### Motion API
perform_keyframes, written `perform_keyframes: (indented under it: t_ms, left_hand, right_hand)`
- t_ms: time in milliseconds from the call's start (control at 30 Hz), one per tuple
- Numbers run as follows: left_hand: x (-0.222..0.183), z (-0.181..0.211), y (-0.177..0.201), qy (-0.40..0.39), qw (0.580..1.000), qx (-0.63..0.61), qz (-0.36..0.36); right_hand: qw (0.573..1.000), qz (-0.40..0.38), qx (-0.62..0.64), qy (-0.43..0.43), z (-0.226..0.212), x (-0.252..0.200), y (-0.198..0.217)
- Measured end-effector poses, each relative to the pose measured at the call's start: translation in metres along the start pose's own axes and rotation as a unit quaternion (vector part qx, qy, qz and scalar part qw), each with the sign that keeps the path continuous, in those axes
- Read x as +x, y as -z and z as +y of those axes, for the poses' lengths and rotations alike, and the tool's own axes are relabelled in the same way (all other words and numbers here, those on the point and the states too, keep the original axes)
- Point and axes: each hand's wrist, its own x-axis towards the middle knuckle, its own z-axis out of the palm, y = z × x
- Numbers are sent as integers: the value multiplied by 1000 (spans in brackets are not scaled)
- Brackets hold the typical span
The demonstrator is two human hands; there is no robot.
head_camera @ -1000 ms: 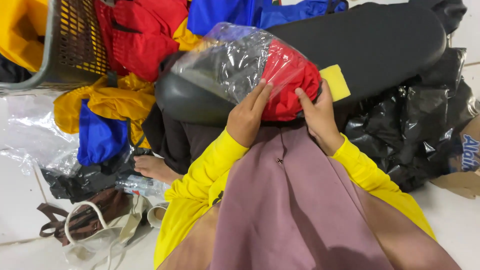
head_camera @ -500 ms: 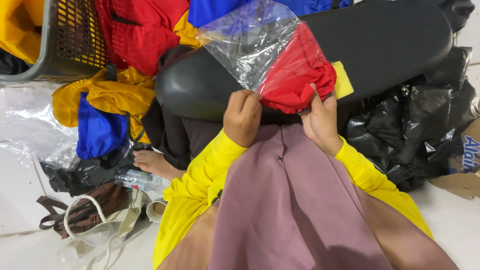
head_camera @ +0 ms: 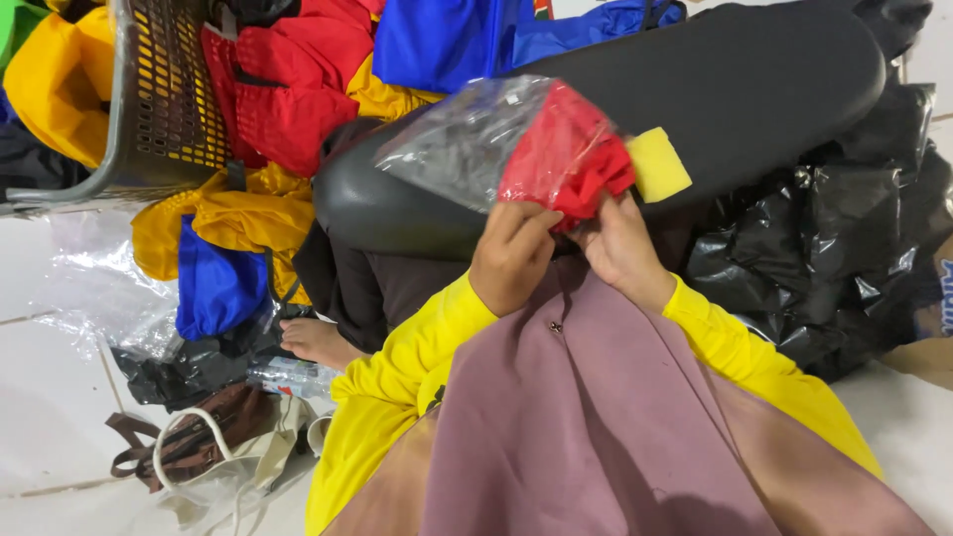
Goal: Folding a red fabric cover, placing it into a clear plastic bag, then into a black shipping bag, and trimming threads from another fabric item with scissors.
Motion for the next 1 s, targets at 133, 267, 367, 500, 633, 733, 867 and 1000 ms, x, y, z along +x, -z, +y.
perform_keyframes:
  t_ms: [133,267,367,500,633,733,867,1000]
  left_hand:
    - [15,-4,23,28,998,62,5]
    - [8,-19,34,78,989,117,-44]
    - [11,-14,39,107,983,122,-90]
    - [19,-11,40,75,978,174,-82]
    - [8,-27,25,49,979,184,-77]
    - [-17,-44,4,52,983,145,-98]
    - [-4,-31,10,15,993,105,-57]
    - [-24,-24,17,-112,984,137,-14]
  right_hand:
    - [982,-46,-180,43,-7,-19,1]
    - [796,-68,-530,284,-41,-36,15]
    - [621,-84,-631,458,-62,-39,7]
    - [511,-266,-674,462,-40,-11,16]
    - [513,-280,-654,481,-16,12,16]
    - [487,-278,-636,530,-5,29,13]
    - [454,-236,-630,583,-5,31,0]
    - [482,-251,-594,593,-8,25,2]
